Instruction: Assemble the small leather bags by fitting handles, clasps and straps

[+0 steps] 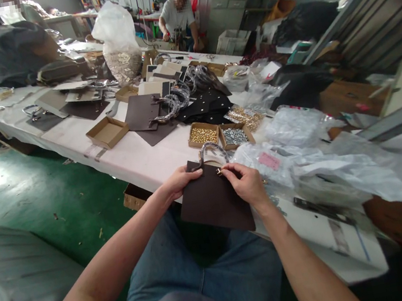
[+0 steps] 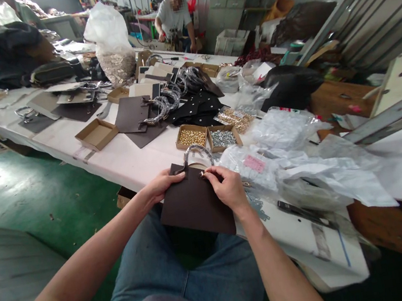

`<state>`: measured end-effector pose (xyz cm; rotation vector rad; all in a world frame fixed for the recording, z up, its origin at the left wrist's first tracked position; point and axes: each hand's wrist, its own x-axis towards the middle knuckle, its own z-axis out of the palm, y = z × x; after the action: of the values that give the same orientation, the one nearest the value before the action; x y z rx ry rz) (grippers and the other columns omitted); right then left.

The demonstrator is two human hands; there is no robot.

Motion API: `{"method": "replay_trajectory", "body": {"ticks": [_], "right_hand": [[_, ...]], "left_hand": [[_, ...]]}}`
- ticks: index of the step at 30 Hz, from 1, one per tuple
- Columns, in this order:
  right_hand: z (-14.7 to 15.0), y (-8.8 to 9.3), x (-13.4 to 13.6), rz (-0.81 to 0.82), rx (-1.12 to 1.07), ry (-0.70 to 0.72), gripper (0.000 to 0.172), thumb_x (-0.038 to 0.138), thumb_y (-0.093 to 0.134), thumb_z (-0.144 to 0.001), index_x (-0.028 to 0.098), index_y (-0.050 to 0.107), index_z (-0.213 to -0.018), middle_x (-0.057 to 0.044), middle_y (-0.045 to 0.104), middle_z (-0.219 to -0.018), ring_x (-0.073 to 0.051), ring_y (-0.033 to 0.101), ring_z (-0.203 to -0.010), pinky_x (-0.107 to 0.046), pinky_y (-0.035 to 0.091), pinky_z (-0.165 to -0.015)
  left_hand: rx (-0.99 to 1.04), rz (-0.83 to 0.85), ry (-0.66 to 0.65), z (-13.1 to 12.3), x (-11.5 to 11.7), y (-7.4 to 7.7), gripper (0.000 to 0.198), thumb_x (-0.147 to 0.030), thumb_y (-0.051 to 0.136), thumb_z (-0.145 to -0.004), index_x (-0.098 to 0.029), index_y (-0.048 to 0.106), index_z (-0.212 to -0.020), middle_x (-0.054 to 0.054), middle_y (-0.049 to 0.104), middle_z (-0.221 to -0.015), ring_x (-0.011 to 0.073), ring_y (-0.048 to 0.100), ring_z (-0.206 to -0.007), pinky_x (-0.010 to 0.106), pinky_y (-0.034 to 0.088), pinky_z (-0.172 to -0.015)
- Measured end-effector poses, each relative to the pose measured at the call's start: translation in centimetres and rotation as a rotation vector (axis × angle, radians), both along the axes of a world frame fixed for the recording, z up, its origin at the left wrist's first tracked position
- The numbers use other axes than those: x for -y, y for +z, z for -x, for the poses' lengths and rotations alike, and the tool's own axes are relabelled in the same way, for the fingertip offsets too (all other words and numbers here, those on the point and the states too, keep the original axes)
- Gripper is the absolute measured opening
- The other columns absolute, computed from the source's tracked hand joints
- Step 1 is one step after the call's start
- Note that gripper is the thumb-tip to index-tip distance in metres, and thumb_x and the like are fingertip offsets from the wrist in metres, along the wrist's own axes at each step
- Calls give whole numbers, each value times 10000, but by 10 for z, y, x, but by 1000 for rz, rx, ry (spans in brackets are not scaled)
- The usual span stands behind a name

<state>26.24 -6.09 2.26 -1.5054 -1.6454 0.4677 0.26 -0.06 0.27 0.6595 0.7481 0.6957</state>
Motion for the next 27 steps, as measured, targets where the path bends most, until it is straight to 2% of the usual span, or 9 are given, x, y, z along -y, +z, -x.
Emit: {"method": "replay_trajectory", "body": {"ticks": [8, 19, 27], "right_hand": [[4, 11, 0, -117, 215, 126, 177, 324, 654, -1105, 274, 818, -1058, -85, 856, -1093, -317, 799, -1043, -473, 607, -984], [12, 9, 5, -111, 328, 75, 173, 283, 605, -1129, 263, 774, -1094, -89, 835, -1118, -311, 788, -1046, -444, 590, -978], [12, 14, 4, -92, 409, 129, 203, 277, 577, -1139, 276, 775, -1097, -90, 832, -1127, -311, 780, -1056, -443, 588, -959]], "left_hand": [[-32, -1, 0, -1, 0, 1, 507, -354, 1110, -709, -121, 837, -1066, 139, 861, -987, 222, 803, -795, 312, 649, -788], [-28, -11, 9, 0, 4, 1, 499, -357, 1102, -723, -122, 837, -1075, 145, 864, -998, 222, 806, -795, 308, 654, -791], [-46, -28, 14, 0, 2, 0, 527, -367, 1115, -703, -130, 834, -1080, 133, 859, -998, 221, 804, -824, 314, 649, -814]]}}
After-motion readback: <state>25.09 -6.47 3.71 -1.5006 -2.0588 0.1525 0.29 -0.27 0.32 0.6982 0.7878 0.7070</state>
